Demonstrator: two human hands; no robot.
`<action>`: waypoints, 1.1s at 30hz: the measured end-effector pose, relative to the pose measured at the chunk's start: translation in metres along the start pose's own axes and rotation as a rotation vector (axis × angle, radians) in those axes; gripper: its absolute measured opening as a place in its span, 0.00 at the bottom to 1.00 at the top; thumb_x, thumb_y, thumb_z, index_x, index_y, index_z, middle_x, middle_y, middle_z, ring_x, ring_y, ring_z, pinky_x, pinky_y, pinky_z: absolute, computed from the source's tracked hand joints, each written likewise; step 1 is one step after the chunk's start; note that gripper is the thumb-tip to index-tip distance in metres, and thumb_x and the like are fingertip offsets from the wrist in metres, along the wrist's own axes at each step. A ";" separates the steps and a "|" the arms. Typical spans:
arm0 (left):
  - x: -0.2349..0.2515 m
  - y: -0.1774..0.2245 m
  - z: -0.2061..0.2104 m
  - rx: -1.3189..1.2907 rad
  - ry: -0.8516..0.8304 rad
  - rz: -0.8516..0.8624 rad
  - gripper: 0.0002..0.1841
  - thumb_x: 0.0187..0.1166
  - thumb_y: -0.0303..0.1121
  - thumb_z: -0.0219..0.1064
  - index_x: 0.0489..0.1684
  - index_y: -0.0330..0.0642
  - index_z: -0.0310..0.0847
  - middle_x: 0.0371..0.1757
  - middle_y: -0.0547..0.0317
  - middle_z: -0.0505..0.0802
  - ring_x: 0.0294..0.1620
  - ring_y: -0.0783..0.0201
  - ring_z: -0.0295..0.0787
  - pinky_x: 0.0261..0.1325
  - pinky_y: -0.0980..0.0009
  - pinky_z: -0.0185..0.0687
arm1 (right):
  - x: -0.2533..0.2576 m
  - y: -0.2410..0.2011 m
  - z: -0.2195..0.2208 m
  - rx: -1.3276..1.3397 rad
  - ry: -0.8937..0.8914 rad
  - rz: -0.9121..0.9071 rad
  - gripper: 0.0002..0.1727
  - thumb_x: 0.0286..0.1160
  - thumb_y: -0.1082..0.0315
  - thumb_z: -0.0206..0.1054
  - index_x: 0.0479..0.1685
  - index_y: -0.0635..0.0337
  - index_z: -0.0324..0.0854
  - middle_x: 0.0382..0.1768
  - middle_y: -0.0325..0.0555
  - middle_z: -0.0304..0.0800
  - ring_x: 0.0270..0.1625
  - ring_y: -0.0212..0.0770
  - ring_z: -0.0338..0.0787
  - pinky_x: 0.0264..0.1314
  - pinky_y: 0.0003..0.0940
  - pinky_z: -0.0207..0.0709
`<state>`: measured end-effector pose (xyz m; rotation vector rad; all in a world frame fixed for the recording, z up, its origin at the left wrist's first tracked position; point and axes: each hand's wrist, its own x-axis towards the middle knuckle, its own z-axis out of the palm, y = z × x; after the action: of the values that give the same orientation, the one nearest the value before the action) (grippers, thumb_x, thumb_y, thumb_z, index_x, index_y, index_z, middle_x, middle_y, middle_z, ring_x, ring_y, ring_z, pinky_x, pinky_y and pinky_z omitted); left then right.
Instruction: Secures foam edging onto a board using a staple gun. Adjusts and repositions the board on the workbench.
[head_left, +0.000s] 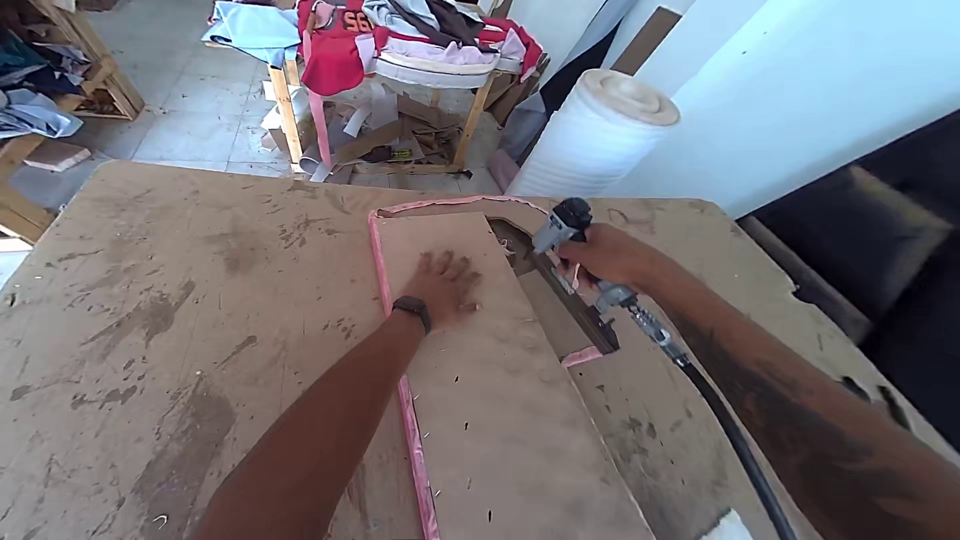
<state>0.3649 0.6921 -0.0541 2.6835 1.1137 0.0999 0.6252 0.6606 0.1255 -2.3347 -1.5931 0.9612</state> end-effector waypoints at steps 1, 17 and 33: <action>0.000 -0.001 -0.002 -0.002 -0.009 -0.008 0.36 0.82 0.73 0.39 0.92 0.80 0.55 0.97 0.72 0.54 0.98 0.48 0.35 0.91 0.28 0.31 | -0.007 0.010 0.007 0.013 -0.019 0.007 0.20 0.90 0.52 0.58 0.48 0.62 0.82 0.35 0.51 0.94 0.19 0.46 0.89 0.24 0.46 0.88; 0.000 -0.002 0.002 -0.006 -0.005 -0.014 0.33 0.84 0.70 0.36 0.91 0.83 0.56 0.96 0.79 0.55 0.98 0.53 0.36 0.93 0.32 0.32 | -0.054 0.041 0.053 -0.018 -0.031 0.079 0.20 0.89 0.50 0.58 0.41 0.58 0.82 0.25 0.46 0.92 0.16 0.42 0.86 0.20 0.41 0.85; 0.002 -0.005 0.003 -0.025 0.024 -0.022 0.31 0.86 0.65 0.39 0.88 0.78 0.64 0.94 0.77 0.61 0.97 0.55 0.42 0.93 0.35 0.36 | -0.134 0.073 0.062 -0.058 -0.095 0.153 0.18 0.90 0.50 0.58 0.43 0.55 0.83 0.25 0.44 0.91 0.18 0.41 0.88 0.24 0.39 0.87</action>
<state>0.3628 0.6966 -0.0579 2.6539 1.1416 0.1419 0.6151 0.4983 0.0997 -2.5173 -1.5120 1.0867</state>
